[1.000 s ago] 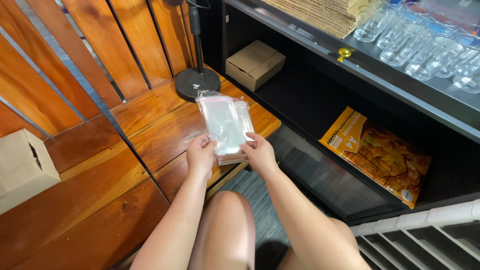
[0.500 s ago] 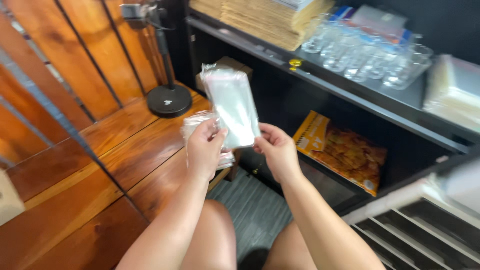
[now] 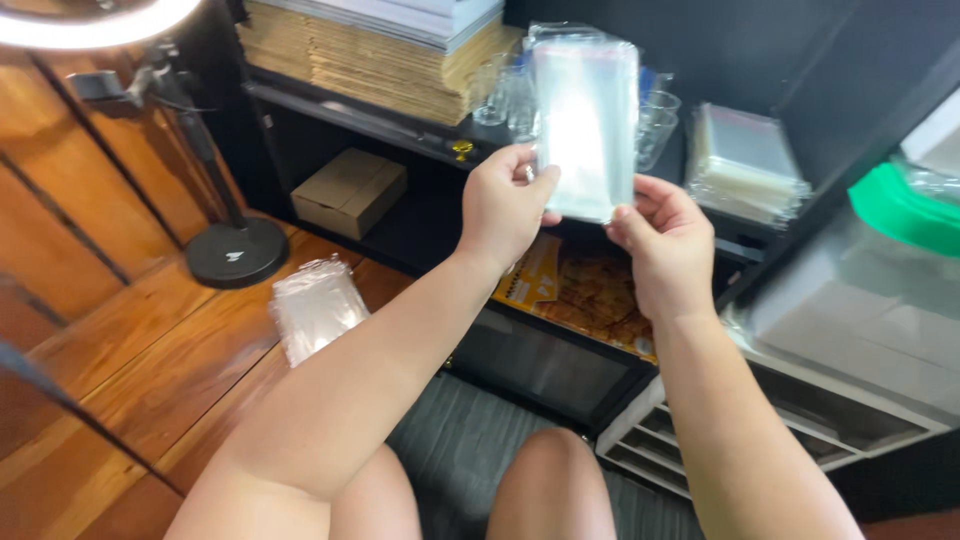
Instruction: The person repeatedly picks up stacks of clear plastic containers from a wooden bench and places them onto a nearby shelf. The action is repeated multiple times, moving the containers from the bench to the shelf.
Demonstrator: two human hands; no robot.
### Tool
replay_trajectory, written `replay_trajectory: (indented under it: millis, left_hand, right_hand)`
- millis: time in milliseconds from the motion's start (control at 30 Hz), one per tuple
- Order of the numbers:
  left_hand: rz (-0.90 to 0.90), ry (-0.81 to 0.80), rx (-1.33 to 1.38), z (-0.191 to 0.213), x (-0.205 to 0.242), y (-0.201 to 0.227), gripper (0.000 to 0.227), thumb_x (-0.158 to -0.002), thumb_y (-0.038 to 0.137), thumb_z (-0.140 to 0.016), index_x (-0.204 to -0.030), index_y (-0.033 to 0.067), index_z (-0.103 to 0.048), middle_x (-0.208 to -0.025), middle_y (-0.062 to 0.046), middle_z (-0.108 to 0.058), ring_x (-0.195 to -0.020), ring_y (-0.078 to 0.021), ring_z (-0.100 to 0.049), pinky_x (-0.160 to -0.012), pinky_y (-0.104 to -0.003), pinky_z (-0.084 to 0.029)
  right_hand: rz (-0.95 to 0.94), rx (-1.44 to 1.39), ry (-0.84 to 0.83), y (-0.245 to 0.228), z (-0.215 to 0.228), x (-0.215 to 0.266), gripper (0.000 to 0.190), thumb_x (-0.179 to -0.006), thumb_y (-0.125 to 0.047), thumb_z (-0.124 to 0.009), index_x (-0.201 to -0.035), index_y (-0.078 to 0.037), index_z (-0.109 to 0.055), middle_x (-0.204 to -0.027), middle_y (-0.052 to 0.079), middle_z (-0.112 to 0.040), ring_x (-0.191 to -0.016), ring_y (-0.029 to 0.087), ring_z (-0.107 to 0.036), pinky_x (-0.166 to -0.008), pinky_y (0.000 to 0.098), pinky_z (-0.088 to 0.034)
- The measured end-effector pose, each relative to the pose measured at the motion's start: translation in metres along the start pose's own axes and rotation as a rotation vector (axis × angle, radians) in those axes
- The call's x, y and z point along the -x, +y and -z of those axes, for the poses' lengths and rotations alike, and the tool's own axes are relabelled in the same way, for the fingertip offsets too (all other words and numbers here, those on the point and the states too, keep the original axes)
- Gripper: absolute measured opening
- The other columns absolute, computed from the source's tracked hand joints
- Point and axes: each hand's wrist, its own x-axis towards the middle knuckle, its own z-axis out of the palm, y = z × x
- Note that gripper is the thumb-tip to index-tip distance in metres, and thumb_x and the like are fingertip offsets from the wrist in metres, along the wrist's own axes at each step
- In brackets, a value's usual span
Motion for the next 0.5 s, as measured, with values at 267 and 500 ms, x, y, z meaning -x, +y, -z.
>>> replay_trajectory:
  millis: [267, 500]
  left_hand:
    - [-0.211, -0.241, -0.191, -0.095, -0.033, -0.013, 0.068, -0.076, 0.02, -0.085, -0.139, 0.0116, -0.059, -0.123, -0.019, -0.071, -0.115, -0.0294, -0.072, -0.082, -0.036, -0.069]
    - [-0.225, -0.351, -0.329, -0.143, -0.031, -0.015, 0.091, -0.081, 0.017, -0.077, -0.154, 0.0409, -0.029, -0.13, -0.025, -0.071, -0.12, -0.0304, -0.074, -0.099, -0.037, -0.055]
  right_hand:
    - [0.162, 0.2, 0.128, -0.026, 0.089, -0.061, 0.032, -0.098, 0.005, -0.068, -0.129, 0.001, -0.062, -0.096, 0.013, -0.072, -0.076, 0.016, -0.076, -0.07, 0.0279, -0.07]
    - [0.103, 0.524, 0.273, -0.069, 0.103, -0.071, 0.03, -0.09, 0.002, -0.064, -0.117, -0.011, -0.064, -0.078, 0.003, -0.068, -0.063, 0.011, -0.07, -0.062, 0.022, -0.059]
